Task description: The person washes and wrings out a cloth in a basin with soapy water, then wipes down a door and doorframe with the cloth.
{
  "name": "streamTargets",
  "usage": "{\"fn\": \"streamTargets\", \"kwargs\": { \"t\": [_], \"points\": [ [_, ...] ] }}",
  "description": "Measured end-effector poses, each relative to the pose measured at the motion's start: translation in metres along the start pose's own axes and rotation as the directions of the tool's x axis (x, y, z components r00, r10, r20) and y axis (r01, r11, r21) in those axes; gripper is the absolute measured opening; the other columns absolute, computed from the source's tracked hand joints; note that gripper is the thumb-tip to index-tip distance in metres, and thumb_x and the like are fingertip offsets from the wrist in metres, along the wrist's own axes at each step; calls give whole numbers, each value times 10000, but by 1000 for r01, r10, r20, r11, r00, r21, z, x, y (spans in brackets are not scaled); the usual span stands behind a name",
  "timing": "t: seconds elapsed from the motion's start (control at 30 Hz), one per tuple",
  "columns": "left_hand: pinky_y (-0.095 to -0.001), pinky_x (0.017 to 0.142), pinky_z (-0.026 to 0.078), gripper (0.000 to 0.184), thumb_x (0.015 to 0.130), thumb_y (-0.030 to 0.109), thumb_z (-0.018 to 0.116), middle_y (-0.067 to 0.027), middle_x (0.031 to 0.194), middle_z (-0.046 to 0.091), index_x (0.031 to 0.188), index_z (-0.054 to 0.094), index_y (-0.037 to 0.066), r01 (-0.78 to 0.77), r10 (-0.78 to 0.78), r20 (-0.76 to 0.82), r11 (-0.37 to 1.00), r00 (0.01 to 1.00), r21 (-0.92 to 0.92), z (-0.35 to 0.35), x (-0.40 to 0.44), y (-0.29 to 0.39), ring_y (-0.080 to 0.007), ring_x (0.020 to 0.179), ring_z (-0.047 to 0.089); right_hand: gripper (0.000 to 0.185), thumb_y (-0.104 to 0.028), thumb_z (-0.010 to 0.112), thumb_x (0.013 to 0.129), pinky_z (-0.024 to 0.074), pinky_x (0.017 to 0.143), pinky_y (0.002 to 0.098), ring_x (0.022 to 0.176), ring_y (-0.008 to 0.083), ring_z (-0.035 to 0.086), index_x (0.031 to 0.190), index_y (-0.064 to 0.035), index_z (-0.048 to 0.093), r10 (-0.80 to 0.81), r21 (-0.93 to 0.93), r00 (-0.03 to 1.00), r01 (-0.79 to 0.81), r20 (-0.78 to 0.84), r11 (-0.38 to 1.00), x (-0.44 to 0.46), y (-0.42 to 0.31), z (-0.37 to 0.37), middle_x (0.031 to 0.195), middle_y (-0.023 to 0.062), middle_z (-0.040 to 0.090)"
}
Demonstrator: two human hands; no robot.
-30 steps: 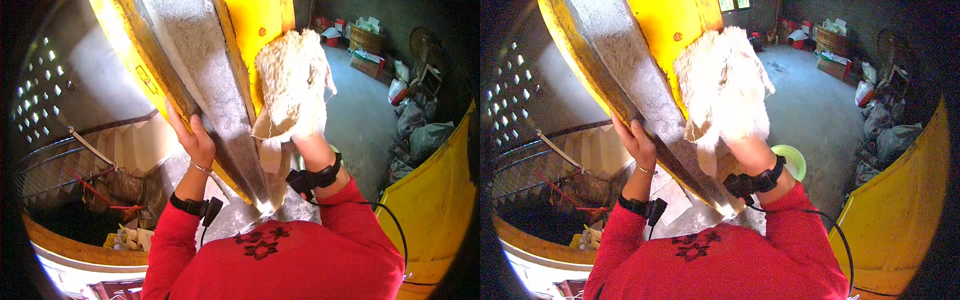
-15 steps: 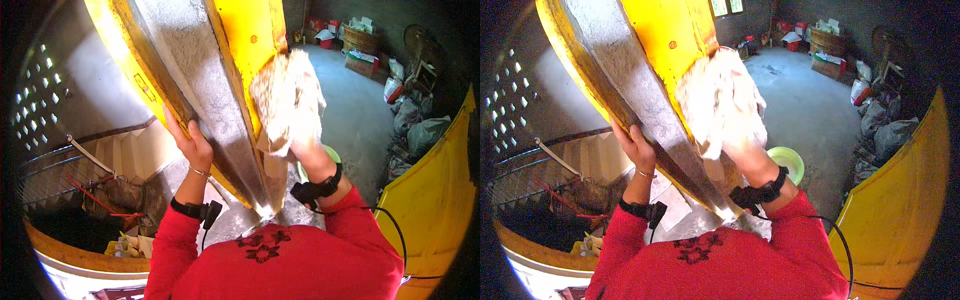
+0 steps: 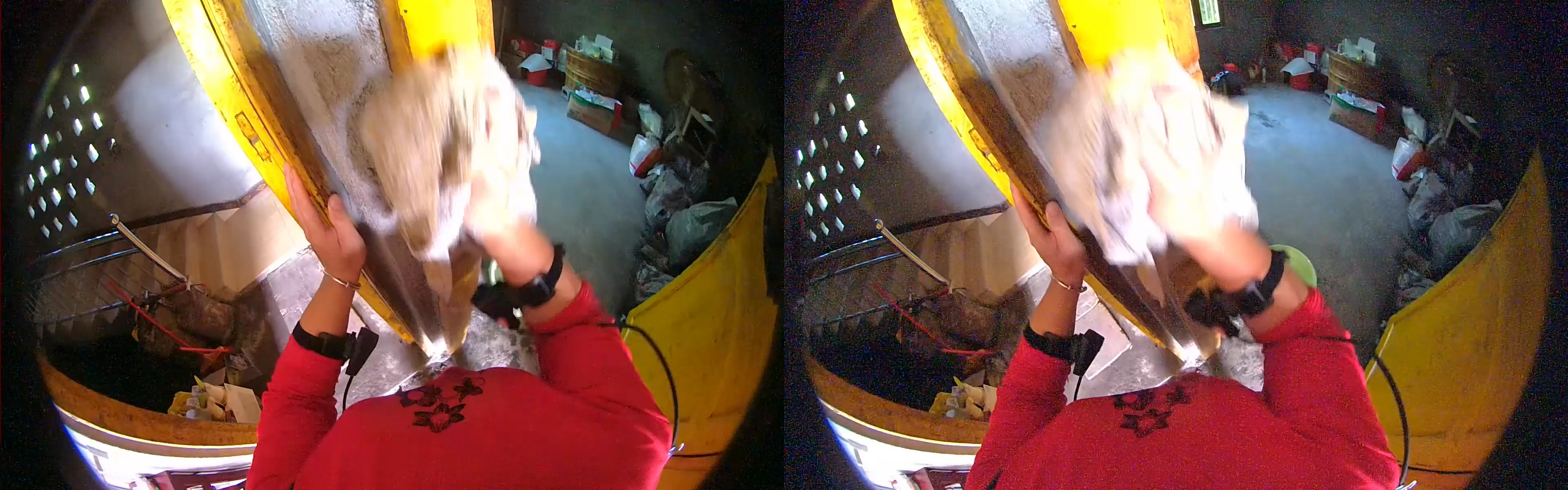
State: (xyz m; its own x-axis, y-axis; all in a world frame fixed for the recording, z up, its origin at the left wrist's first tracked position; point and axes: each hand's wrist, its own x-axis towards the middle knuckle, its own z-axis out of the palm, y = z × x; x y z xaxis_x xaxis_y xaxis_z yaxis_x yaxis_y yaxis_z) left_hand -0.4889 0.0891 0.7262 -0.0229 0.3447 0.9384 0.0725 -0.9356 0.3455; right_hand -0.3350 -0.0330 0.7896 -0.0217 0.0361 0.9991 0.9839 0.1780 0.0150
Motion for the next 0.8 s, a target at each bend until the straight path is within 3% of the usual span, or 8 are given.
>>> {"fn": "streamTargets", "kwargs": {
  "t": [0.23,0.4,0.43,0.47,0.5,0.53,0.63,0.8],
  "points": [
    [-386,1076,163,540,895,142,434,-212,1418,259,1355,238,-63,-49,48,-16,998,999,-28,4,-1,-10,-328,1314,243,384,-238,482,813,393,902,438,1045,332,489,1145,-47,505,-68,-82,986,56,-151,995,31,37,24,1129,159,516],
    [-380,1073,167,548,902,156,433,-204,1420,258,1362,225,-56,11,-13,-33,997,999,-82,5,-4,-6,-320,1311,247,381,-317,413,883,403,908,388,1048,263,498,1163,-73,499,398,230,917,-390,12,892,-159,36,16,1137,109,517],
    [-379,1074,166,548,901,151,427,-206,1418,258,1363,220,-59,-1,-1,-23,998,1000,-58,4,-3,-5,-321,1312,245,384,-333,400,897,405,909,378,1048,250,499,1166,-78,498,641,505,745,-631,182,589,-204,31,13,1139,99,517],
    [-378,1073,168,550,901,151,425,-207,1416,260,1364,217,-61,-1,0,-20,999,1000,-49,4,-2,-3,-320,1312,245,387,-349,386,911,407,910,368,1049,236,501,1170,-84,497,781,751,437,-657,445,-61,-241,24,0,1140,89,517],
    [-377,1073,170,552,901,151,423,-208,1415,262,1365,214,-63,-6,5,-16,999,1000,-41,3,-2,-3,-318,1311,246,391,-365,372,925,409,911,358,1049,222,502,1173,-89,496,764,745,271,-554,585,-373,-268,19,-5,1142,79,518],
    [-375,1072,172,554,901,152,421,-208,1413,264,1365,210,-65,-12,12,-9,999,1000,-33,3,-2,-2,-316,1311,247,397,-381,358,939,411,912,348,1050,208,504,1177,-94,495,753,735,227,-507,618,-451,-283,17,-6,1143,69,518],
    [-372,1068,183,555,901,143,416,-216,1405,269,1366,201,-71,-2,1,-22,999,1000,-41,5,-4,-1,-310,1305,256,362,-309,408,924,431,893,350,1003,203,529,1172,-53,473,804,554,594,-664,-18,503,-294,36,45,1133,88,524],
    [-368,1065,193,550,899,106,397,-220,1406,257,1372,179,-73,24,-25,-4,998,1000,-54,4,-7,-7,-301,1297,272,366,-303,405,925,423,903,349,1020,205,521,1183,-50,463,484,365,874,-437,-46,822,-123,63,29,1145,92,518]
  ]
}}
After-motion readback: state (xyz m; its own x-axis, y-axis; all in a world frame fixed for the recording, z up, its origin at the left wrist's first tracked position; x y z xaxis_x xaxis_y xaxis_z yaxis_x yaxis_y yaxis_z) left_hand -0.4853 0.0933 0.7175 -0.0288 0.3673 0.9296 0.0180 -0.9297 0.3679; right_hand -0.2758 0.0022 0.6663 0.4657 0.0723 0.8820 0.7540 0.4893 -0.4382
